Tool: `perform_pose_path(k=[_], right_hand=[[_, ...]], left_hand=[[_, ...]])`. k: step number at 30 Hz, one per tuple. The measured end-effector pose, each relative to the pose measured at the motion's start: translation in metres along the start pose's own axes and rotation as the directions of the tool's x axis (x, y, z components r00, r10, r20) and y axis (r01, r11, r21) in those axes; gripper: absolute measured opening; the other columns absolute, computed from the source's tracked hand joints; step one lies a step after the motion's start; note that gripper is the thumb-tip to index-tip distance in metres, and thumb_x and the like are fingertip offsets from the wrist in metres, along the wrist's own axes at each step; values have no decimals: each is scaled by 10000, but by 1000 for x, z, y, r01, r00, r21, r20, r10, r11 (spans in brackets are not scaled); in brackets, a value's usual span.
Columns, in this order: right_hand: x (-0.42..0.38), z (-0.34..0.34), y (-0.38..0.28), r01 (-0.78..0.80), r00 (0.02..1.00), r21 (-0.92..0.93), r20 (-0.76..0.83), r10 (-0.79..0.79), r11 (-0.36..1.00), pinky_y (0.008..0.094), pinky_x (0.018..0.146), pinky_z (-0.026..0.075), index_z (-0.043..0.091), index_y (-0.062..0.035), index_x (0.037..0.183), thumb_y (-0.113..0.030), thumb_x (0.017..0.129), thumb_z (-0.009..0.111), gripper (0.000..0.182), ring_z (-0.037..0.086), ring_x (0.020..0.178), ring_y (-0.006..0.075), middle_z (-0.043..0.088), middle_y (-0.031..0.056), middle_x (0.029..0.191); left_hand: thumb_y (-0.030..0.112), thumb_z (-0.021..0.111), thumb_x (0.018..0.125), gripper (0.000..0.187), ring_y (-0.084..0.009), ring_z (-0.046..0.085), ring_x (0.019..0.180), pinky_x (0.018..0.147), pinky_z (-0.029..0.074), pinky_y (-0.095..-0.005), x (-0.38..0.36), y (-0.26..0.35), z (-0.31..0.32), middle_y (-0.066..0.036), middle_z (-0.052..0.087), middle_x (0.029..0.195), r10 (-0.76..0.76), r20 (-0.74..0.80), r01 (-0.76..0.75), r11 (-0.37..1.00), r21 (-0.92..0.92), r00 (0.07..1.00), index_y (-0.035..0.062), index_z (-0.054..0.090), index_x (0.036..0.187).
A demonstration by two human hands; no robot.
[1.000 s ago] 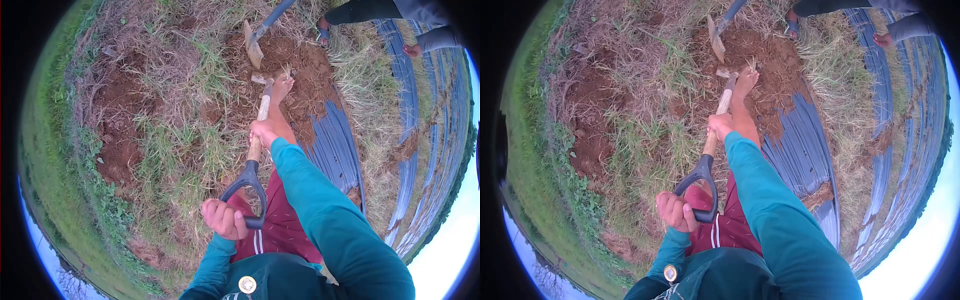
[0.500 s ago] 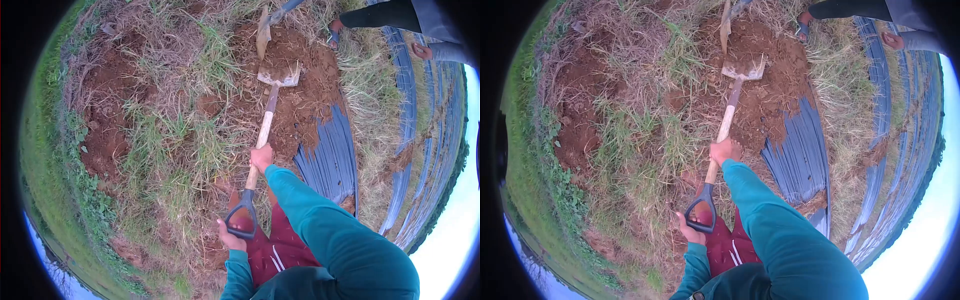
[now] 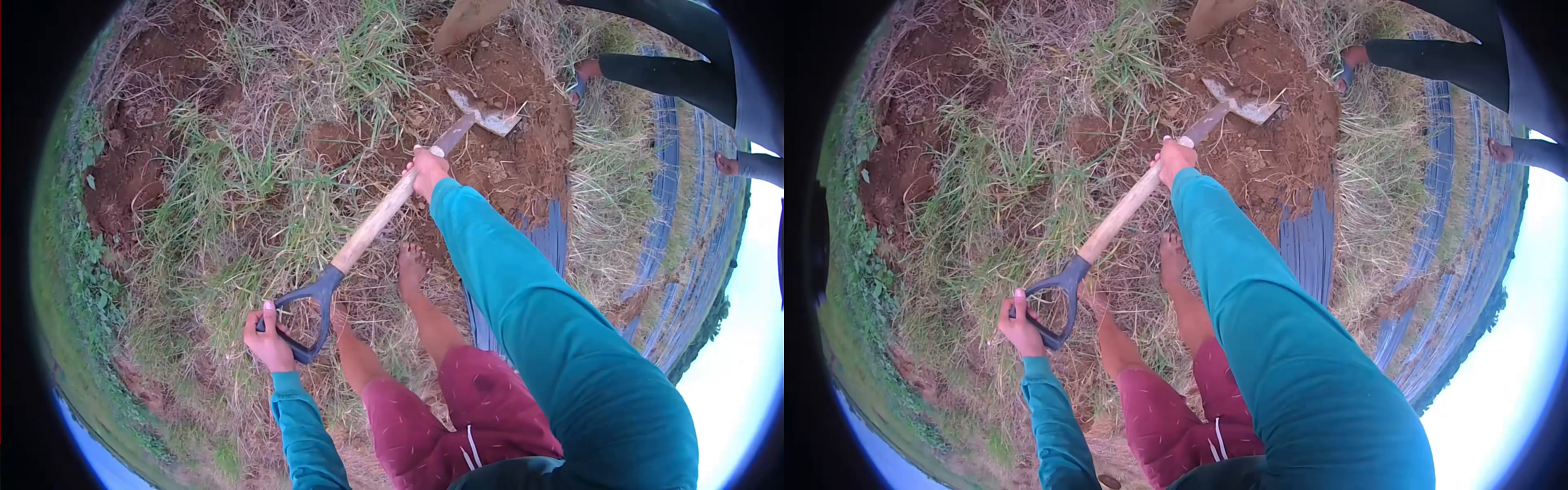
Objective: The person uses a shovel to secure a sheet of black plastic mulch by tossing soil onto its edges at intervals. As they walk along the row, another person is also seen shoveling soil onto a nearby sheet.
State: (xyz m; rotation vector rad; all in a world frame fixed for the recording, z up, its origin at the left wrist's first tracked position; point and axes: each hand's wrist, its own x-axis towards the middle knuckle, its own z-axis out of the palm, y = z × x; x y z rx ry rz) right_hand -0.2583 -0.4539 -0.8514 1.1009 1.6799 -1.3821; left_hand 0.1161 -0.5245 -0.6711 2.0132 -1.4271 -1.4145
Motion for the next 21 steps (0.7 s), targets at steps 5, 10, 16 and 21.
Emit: perform_pose_path(k=[5, 10, 16, 21], right_hand=[[-13, -29, 20, 35, 994, 103, 96, -45, 994, 351, 436, 450, 468, -42, 857, -38, 864, 591, 123, 444, 472, 155, 457, 49, 621], [-54, -37, 27, -76, 934, 330, 353, -48, 941, 305, 486, 443, 444, -95, 803, -46, 866, 574, 152, 430, 510, 102, 440, -13, 634], [-164, -50, -9, -370, 757, 608, 636, -152, 702, 248, 509, 408, 382, -158, 606, -59, 845, 540, 304, 392, 467, 65, 383, -82, 536], [-238, -80, -19, -533, 645, 669, 717, -263, 518, 241, 510, 394, 366, -191, 573, -86, 840, 533, 332, 376, 454, 49, 356, -87, 506]], left_hand=[[299, 651, 940, 317, -84, 472, 517, 474, 354, -233, -40, -44, -12, -15, 501, 613, 152, -32, -154, 986, -68, 988, 17, 545, 841], [415, 645, 886, 434, -127, 480, 559, 518, 368, -282, -44, -33, -56, -31, 502, 649, 409, -48, -402, 909, 108, 911, -2, 526, 873], [538, 662, 843, 556, -235, 405, 621, 571, 335, -406, -38, 97, -123, -65, 433, 651, 894, 118, -899, 416, 139, 432, 16, 469, 819], [573, 639, 863, 586, -248, 463, 720, 777, 435, -478, -98, 187, -179, -133, 511, 765, 953, 127, -932, 234, 276, 276, 5, 496, 888]])
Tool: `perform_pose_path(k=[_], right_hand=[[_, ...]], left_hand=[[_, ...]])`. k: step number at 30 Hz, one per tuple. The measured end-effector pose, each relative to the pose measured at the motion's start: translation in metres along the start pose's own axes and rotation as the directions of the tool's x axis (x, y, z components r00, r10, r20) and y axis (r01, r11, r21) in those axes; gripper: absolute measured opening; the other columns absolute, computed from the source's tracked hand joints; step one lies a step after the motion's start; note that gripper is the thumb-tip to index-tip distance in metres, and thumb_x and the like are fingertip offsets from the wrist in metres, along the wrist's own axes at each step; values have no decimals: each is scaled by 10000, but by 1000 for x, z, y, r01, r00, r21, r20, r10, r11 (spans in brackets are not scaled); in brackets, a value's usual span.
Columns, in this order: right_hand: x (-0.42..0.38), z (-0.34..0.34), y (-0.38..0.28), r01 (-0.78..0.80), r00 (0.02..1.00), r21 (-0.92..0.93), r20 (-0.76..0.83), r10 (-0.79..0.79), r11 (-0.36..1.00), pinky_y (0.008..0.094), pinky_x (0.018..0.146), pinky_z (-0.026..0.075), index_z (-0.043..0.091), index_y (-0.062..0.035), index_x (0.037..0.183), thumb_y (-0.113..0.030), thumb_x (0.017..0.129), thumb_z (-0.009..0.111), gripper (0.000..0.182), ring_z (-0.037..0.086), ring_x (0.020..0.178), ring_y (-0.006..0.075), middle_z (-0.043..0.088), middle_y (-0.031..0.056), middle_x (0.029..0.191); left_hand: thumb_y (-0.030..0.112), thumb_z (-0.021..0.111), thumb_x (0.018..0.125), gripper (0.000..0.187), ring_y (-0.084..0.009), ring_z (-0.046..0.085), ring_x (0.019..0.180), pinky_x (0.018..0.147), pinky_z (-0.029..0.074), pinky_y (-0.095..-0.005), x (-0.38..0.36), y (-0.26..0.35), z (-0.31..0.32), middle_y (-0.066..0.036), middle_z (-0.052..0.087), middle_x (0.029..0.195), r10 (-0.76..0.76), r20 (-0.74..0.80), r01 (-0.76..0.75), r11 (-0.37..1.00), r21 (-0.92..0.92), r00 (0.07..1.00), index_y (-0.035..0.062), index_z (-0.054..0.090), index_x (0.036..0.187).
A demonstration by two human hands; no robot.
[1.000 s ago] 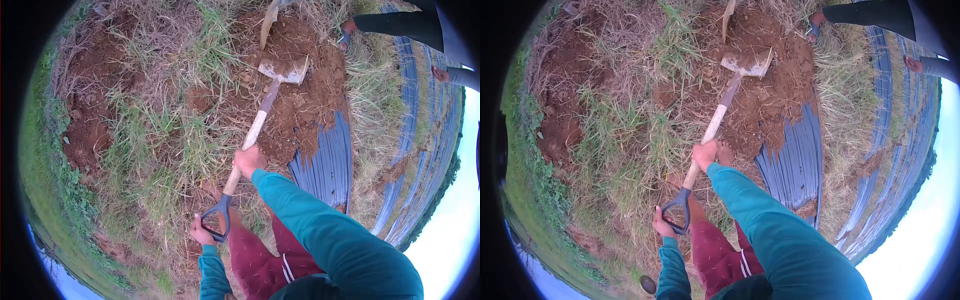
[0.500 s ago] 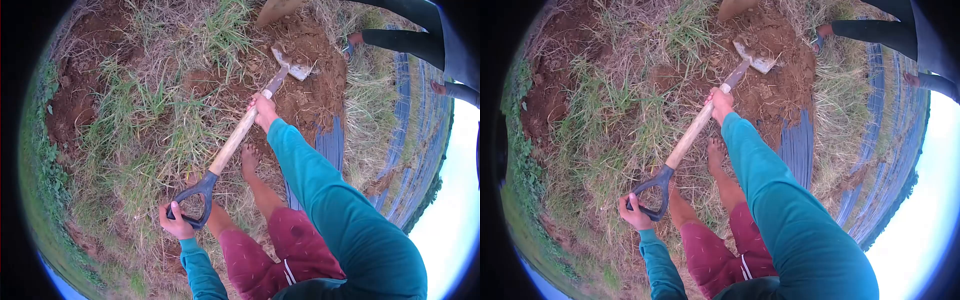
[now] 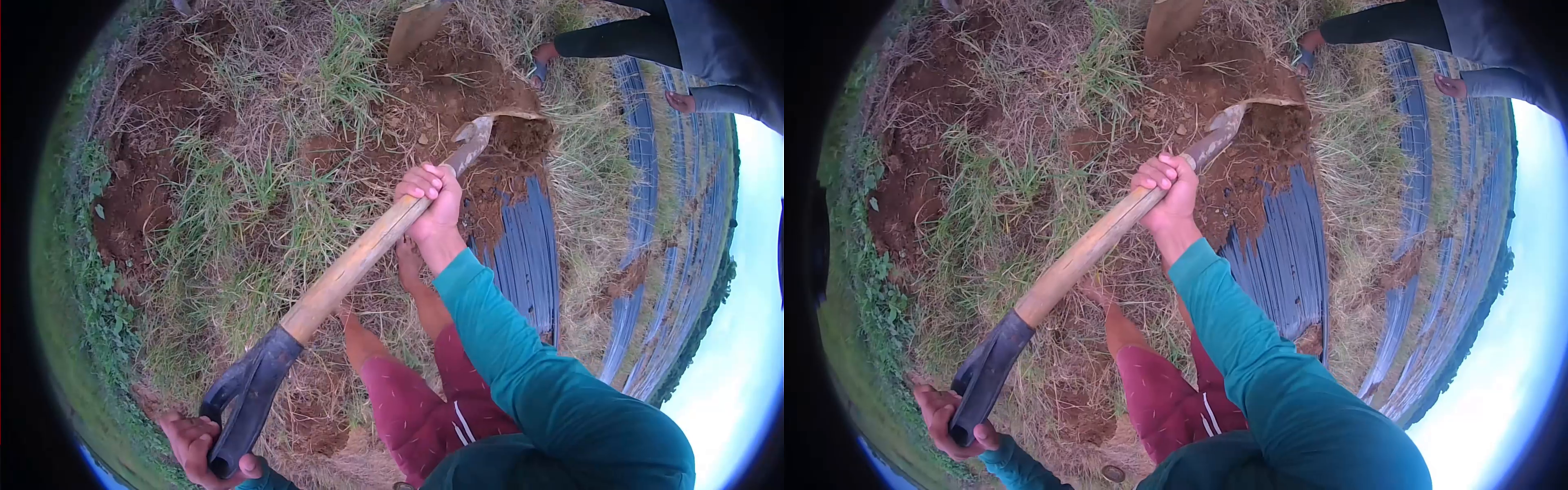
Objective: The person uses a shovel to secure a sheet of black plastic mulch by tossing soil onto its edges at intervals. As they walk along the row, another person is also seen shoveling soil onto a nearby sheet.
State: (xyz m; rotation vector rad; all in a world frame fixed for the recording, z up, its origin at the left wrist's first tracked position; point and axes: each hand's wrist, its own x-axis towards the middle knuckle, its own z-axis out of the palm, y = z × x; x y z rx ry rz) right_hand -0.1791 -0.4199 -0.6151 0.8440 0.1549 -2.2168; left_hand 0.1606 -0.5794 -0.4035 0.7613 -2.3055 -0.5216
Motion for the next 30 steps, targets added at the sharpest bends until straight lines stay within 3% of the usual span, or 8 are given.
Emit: perform_pose_path(k=[3, 6, 9, 16, 22, 23, 26, 30], right_hand=[[-4, 0, 12, -9, 998, -52, -61, 6, 999, 252, 507, 400, 398, -169, 617, -91, 855, 546, 291, 394, 468, 61, 387, -74, 546], [4, -19, 28, -19, 900, -415, -403, -166, 909, 279, 507, 429, 461, -116, 717, -82, 859, 578, 187, 409, 480, 87, 426, -40, 606], [-29, -43, 62, -226, 793, -671, -548, -266, 706, 314, 467, 477, 476, -43, 859, -9, 860, 605, 133, 495, 555, 123, 485, 20, 684], [-173, -143, 138, -579, 665, -721, -688, -290, 381, 359, 411, 487, 474, 7, 1073, -60, 846, 640, 289, 580, 470, 192, 567, 96, 667], [-147, -116, 122, -483, 702, -741, -646, -300, 466, 374, 362, 462, 451, 37, 1033, -39, 854, 595, 241, 550, 429, 210, 543, 129, 655], [-92, -131, 91, -442, 737, -828, -554, -388, 344, 371, 357, 455, 484, 48, 951, -17, 850, 565, 144, 544, 422, 214, 532, 125, 603], [21, -113, 27, -572, 701, -793, -606, -376, 210, 402, 385, 490, 514, 70, 840, -33, 874, 536, 110, 534, 433, 228, 537, 133, 603], [37, -128, 42, -586, 654, -781, -613, -443, 214, 391, 387, 492, 547, 119, 977, -20, 869, 551, 176, 557, 449, 220, 586, 150, 680]], left_hand=[[581, 632, 866, 592, -252, 472, 727, 814, 447, -478, -6, 15, -25, -140, 515, 773, -123, 82, 119, 992, 48, 989, 5, 496, 887], [537, 626, 893, 544, -202, 488, 671, 663, 443, -333, -54, 38, -26, -89, 477, 715, -394, 94, 385, 918, 99, 914, 11, 489, 879], [451, 575, 955, 424, -93, 420, 510, 471, 330, -240, -93, 79, -43, -11, 420, 598, -888, 113, 894, 439, -84, 446, 40, 498, 885], [462, 551, 962, 436, -158, 515, 592, 581, 438, -294, -180, 149, -178, -26, 526, 619, -930, 16, 926, -366, -92, -367, 46, 678, 985], [568, 502, 950, 596, -129, 505, 612, 541, 412, -288, -161, 153, -125, -8, 541, 670, -857, 99, 802, -509, -312, -505, 36, 652, 1174], [406, 544, 983, 354, -99, 382, 409, 393, 297, -240, -181, 135, -85, 20, 378, 491, -894, 154, 754, -439, -489, -421, 68, 544, 875], [440, 562, 969, 398, -95, 417, 421, 392, 359, -248, -139, 141, 33, 20, 390, 503, -876, 233, 724, -481, -495, -423, 56, 573, 864], [342, 559, 989, 272, -87, 392, 439, 391, 328, -221, -166, 106, 42, 11, 446, 595, -908, 135, 765, -408, -498, -397, 82, 544, 912]])
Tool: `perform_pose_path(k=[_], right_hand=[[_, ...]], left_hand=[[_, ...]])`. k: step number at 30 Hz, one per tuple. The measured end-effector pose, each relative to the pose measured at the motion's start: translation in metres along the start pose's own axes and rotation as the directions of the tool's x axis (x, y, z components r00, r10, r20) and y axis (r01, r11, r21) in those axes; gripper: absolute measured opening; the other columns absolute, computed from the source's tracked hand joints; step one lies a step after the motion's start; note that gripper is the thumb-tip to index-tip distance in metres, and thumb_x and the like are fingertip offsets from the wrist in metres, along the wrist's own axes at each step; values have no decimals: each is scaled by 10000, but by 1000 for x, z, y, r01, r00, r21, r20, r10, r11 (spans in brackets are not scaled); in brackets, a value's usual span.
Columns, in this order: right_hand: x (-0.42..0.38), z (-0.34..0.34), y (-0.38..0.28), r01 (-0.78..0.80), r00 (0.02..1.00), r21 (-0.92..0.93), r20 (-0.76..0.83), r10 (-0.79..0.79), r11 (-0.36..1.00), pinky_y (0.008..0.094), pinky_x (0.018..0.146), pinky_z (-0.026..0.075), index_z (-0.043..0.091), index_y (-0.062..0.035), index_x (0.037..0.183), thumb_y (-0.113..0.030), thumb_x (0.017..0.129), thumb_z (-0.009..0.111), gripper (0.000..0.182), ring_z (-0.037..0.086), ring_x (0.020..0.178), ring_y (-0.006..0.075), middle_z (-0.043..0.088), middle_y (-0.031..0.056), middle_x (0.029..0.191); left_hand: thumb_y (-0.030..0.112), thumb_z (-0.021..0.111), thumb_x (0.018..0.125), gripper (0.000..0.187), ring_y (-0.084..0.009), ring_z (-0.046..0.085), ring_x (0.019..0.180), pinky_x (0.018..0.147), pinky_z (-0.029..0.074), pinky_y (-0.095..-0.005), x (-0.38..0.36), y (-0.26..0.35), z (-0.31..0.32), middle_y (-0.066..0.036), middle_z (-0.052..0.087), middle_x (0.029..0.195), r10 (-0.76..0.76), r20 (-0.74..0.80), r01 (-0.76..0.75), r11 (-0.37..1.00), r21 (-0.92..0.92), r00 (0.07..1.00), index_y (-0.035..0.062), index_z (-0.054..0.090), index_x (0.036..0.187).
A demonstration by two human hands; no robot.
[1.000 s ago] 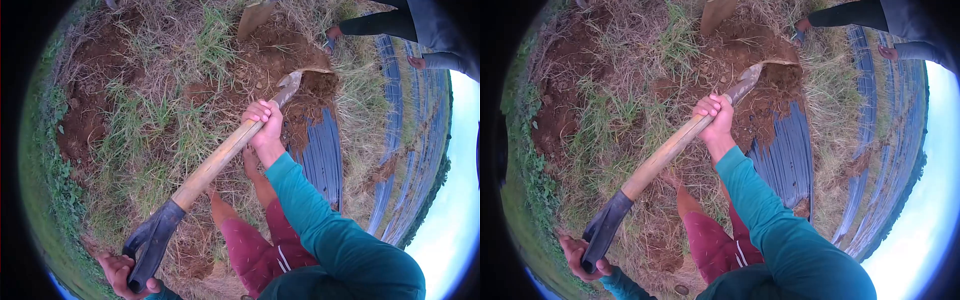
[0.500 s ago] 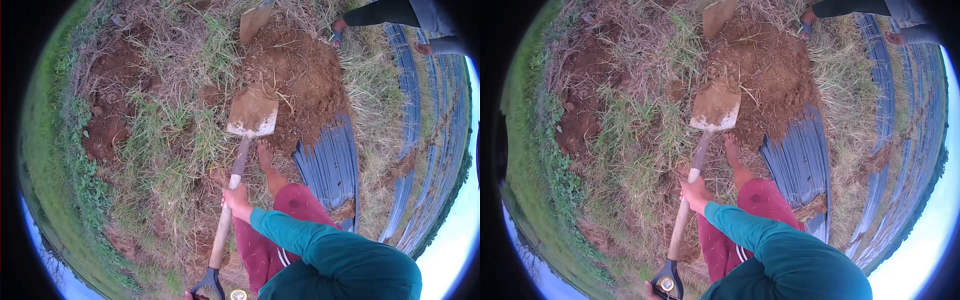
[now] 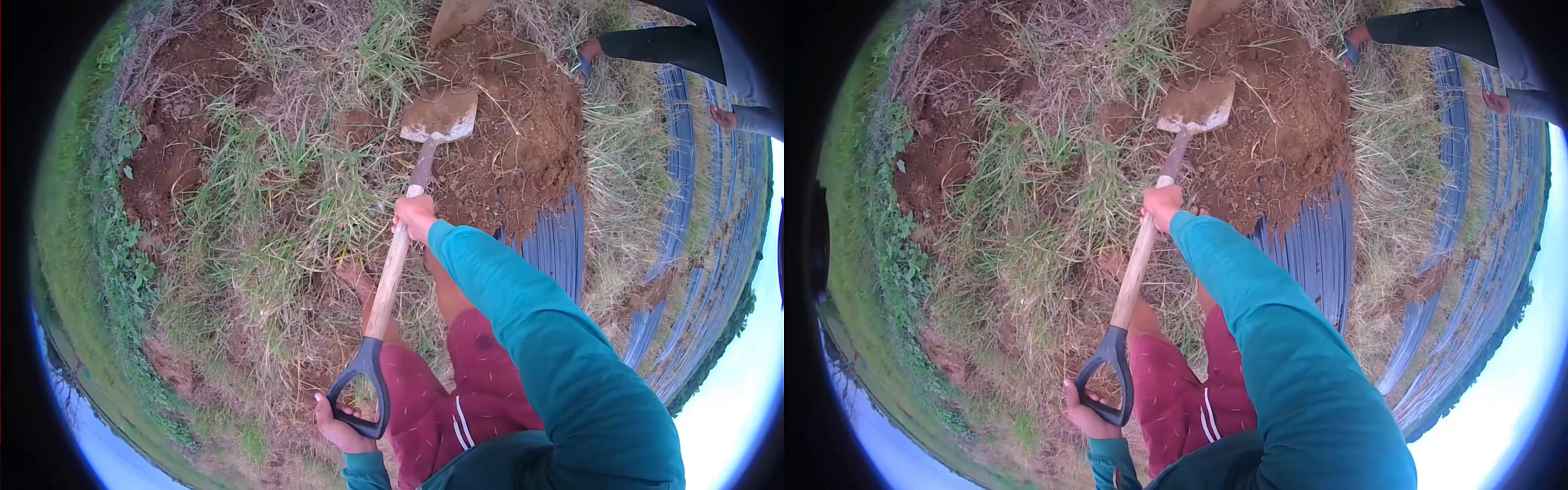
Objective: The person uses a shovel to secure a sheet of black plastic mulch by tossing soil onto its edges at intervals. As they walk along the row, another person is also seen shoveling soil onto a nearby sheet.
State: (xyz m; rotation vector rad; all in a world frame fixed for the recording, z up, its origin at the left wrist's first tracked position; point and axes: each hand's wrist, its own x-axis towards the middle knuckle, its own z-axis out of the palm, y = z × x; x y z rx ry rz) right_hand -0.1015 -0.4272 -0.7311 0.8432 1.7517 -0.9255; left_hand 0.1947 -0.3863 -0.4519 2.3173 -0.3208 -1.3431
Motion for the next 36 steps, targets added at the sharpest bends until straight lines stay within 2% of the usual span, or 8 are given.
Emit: perform_pose_path(k=[7, 14, 16, 20, 22, 26, 30, 36], right_hand=[[5, 16, 55, -91, 887, 536, 427, -176, 840, 298, 448, 421, 474, -68, 787, -52, 850, 576, 121, 425, 462, 113, 419, -13, 574], [-133, -5, 19, -582, 456, 773, 568, -685, 253, 254, 502, 428, 485, -113, 794, -109, 858, 545, 88, 420, 466, 57, 388, -60, 545], [-185, -9, -4, -492, 649, 855, 484, -587, 162, 221, 518, 453, 493, -79, 813, -172, 909, 548, 145, 466, 469, 83, 468, -21, 593], [-281, -41, -29, 293, 824, 40, 495, -274, 955, 459, 754, 531, 574, -58, 1031, -471, 948, 556, 422, 667, 830, 274, 625, 140, 844], [-290, -98, 12, 894, 416, -400, 574, -705, 202, 411, 709, 530, 599, -76, 1101, -426, 947, 578, 383, 674, 769, 242, 656, 131, 866], [-317, -266, 92, 516, 855, -119, 16, -518, 848, 299, 595, 512, 607, -56, 1052, -195, 959, 559, 174, 640, 661, 139, 660, 69, 802], [-291, -446, 259, 382, 762, 421, -648, -22, 823, 322, 490, 504, 587, -51, 1035, -195, 950, 511, 184, 628, 615, 180, 632, 84, 813], [-301, -475, 484, -349, 793, 569, -244, 558, 745, 386, 473, 502, 601, -48, 902, -253, 919, 468, 245, 642, 616, 233, 645, 99, 784]], left_hand=[[274, 607, 958, 316, -104, 505, 627, 550, 444, -270, 85, -25, -50, -50, 560, 874, 591, 242, -639, 716, 283, 769, 1, 538, 1101], [332, 776, 812, 504, -214, 455, 668, 596, 370, -372, 9, 159, -93, -72, 503, 790, 886, 439, -983, -182, 35, -149, -2, 521, 1090], [365, 760, 804, 525, -219, 442, 745, 637, 364, -368, -40, 198, -101, -79, 485, 791, 797, 553, -965, -258, -53, -244, -1, 508, 1084], [299, 842, 758, 488, -241, 429, 597, 556, 318, -376, -104, 260, -92, -79, 491, 731, 540, 628, -814, -498, -298, -561, 17, 535, 1012], [278, 881, 707, 477, -244, 424, 574, 537, 308, -369, -116, 267, -72, -79, 504, 728, 507, 622, -780, -550, -300, -597, 42, 545, 950], [250, 861, 723, 408, -250, 479, 580, 541, 356, -385, -132, 286, -4, -63, 565, 733, 347, 675, -674, -672, -306, -652, 56, 565, 928], [254, 822, 766, 343, -272, 549, 622, 576, 420, -413, -118, 290, 72, -72, 602, 755, 284, 808, -709, -671, -217, -516, 85, 574, 933], [253, 813, 773, 332, -284, 575, 653, 591, 439, -419, -185, 302, 145, -79, 608, 758, 298, 858, -740, -660, -133, -419, 88, 570, 929]])
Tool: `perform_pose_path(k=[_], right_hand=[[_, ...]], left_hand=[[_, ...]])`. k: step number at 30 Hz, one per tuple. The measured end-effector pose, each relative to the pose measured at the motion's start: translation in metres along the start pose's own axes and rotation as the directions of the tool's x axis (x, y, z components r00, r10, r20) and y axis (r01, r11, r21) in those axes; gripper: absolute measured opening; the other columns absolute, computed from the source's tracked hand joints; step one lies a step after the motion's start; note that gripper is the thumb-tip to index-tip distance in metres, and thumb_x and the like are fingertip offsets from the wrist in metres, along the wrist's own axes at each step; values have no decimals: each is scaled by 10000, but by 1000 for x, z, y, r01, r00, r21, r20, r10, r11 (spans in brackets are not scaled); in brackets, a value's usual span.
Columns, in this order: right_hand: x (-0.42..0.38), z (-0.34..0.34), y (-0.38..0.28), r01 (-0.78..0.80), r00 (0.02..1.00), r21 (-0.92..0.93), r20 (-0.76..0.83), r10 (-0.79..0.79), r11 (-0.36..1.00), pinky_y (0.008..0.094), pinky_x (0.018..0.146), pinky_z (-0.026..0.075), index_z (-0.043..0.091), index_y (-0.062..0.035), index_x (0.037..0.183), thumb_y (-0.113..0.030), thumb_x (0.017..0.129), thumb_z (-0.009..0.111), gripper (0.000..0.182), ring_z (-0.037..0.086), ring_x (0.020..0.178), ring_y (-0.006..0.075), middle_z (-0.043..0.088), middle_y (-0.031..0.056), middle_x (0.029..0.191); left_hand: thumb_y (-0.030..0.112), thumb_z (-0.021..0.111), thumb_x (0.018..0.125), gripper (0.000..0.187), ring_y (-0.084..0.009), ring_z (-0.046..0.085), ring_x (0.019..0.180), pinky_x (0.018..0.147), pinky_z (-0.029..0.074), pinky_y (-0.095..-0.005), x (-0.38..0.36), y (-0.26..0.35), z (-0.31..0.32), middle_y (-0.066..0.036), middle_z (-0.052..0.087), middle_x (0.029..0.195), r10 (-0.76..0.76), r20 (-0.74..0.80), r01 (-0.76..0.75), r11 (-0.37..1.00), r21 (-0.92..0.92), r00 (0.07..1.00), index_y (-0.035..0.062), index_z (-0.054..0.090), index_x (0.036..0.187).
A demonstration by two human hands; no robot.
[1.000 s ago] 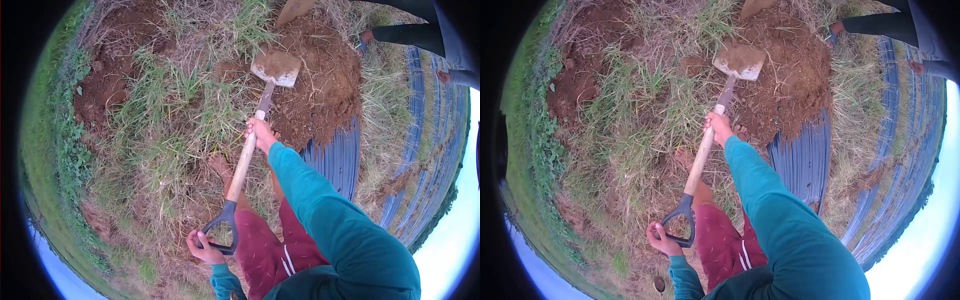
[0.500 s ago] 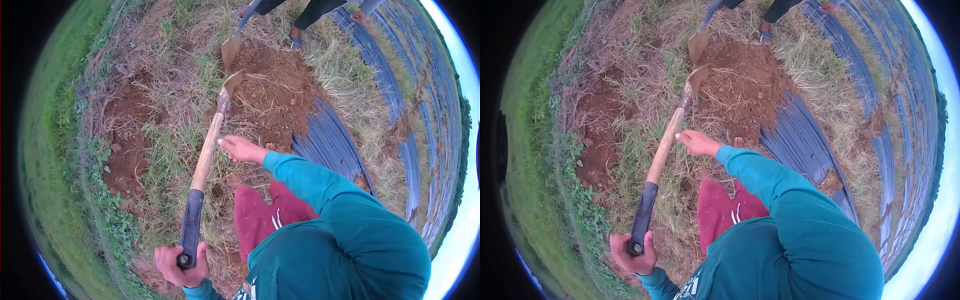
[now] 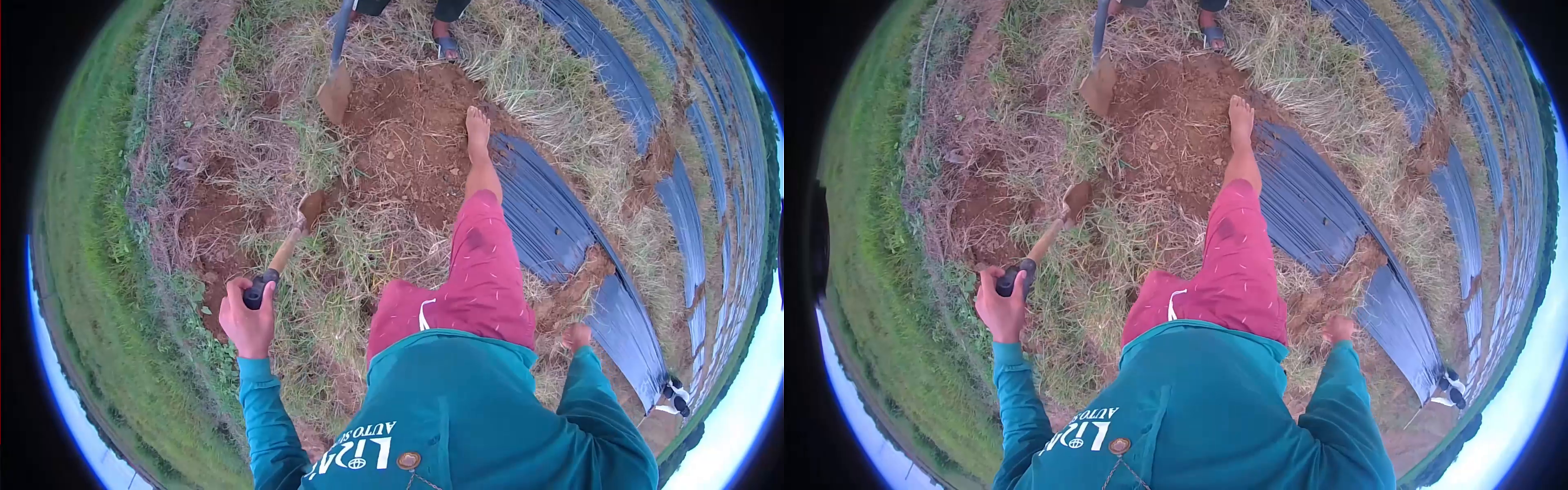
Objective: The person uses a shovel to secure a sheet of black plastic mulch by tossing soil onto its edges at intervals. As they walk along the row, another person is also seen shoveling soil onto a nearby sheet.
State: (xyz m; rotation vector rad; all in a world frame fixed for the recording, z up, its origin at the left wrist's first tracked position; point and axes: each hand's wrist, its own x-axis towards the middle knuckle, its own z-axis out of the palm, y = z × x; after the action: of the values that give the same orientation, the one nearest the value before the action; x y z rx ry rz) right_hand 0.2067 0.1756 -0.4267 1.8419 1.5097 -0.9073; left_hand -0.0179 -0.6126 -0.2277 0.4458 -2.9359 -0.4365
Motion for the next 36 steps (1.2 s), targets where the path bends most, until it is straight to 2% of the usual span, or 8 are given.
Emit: perform_pose_path(k=[6, 9, 14, 17, 22, 32, 35, 36], right_hand=[[-15, 105, -205, 265, 952, -292, 231, -201, 919, 419, 455, 530, 645, -48, 819, -199, 886, 546, 192, 665, 598, 255, 656, 104, 697], [-44, 172, -419, 474, 863, -110, 257, -436, 874, 305, 475, 518, 603, -25, 1024, -131, 947, 510, 161, 639, 579, 168, 654, 118, 765], [-214, 259, -715, 703, 572, 100, 509, -643, 704, 275, 605, 532, 599, -35, 1090, -125, 973, 511, 172, 652, 706, 157, 653, 82, 872], [-294, 270, -807, 839, 380, 76, 627, -680, 539, 262, 630, 531, 600, -45, 1103, -145, 980, 518, 179, 654, 715, 145, 655, 65, 876], [-343, 223, -834, 851, 457, -100, 623, -634, 515, 265, 586, 524, 604, -34, 1080, -108, 962, 517, 164, 642, 683, 135, 656, 70, 859], [-299, 66, -717, 658, 750, -572, 450, -484, 489, 316, 497, 499, 641, -8, 1015, -78, 915, 529, 165, 624, 592, 174, 651, 92, 760], [-318, 45, -724, 688, 667, -724, 602, -438, 53, 328, 550, 519, 638, -4, 1025, -73, 931, 514, 171, 638, 641, 188, 657, 95, 777], [-322, 45, -735, 685, 697, -713, 582, -419, 149, 327, 567, 523, 637, -6, 1032, -78, 937, 513, 172, 639, 655, 186, 658, 95, 786]], left_hand=[[237, 814, 763, 352, -301, 586, 674, 605, 444, -434, 122, 99, 34, -89, 617, 785, 69, 215, -94, 990, 109, 974, 85, 563, 956], [231, 814, 754, 364, -306, 594, 688, 615, 449, -434, 184, 138, 43, -95, 617, 792, -15, 274, -33, 985, 171, 962, 86, 555, 965], [246, 806, 761, 368, -323, 598, 693, 623, 459, -434, 217, 177, 65, -118, 603, 771, -373, 244, 344, 926, 156, 895, 93, 543, 968], [297, 787, 780, 383, -333, 606, 675, 605, 462, -446, 218, 186, 71, -121, 606, 752, -378, 232, 337, 921, 198, 896, 103, 533, 991], [312, 776, 770, 381, -350, 618, 666, 607, 461, -466, 213, 188, 63, -130, 610, 718, -534, 256, 496, 845, 203, 806, 121, 517, 975], [355, 764, 768, 366, -313, 602, 612, 555, 455, -450, 214, 173, 65, -87, 558, 652, -675, 54, 661, 733, 161, 735, 139, 534, 953], [413, 751, 781, 382, -319, 601, 604, 553, 456, -454, 216, 159, 57, -86, 562, 643, -689, 14, 677, 715, 175, 725, 134, 544, 939], [426, 748, 784, 388, -321, 602, 605, 552, 455, -455, 217, 158, 58, -88, 563, 641, -704, 7, 693, 701, 166, 710, 132, 545, 937]])
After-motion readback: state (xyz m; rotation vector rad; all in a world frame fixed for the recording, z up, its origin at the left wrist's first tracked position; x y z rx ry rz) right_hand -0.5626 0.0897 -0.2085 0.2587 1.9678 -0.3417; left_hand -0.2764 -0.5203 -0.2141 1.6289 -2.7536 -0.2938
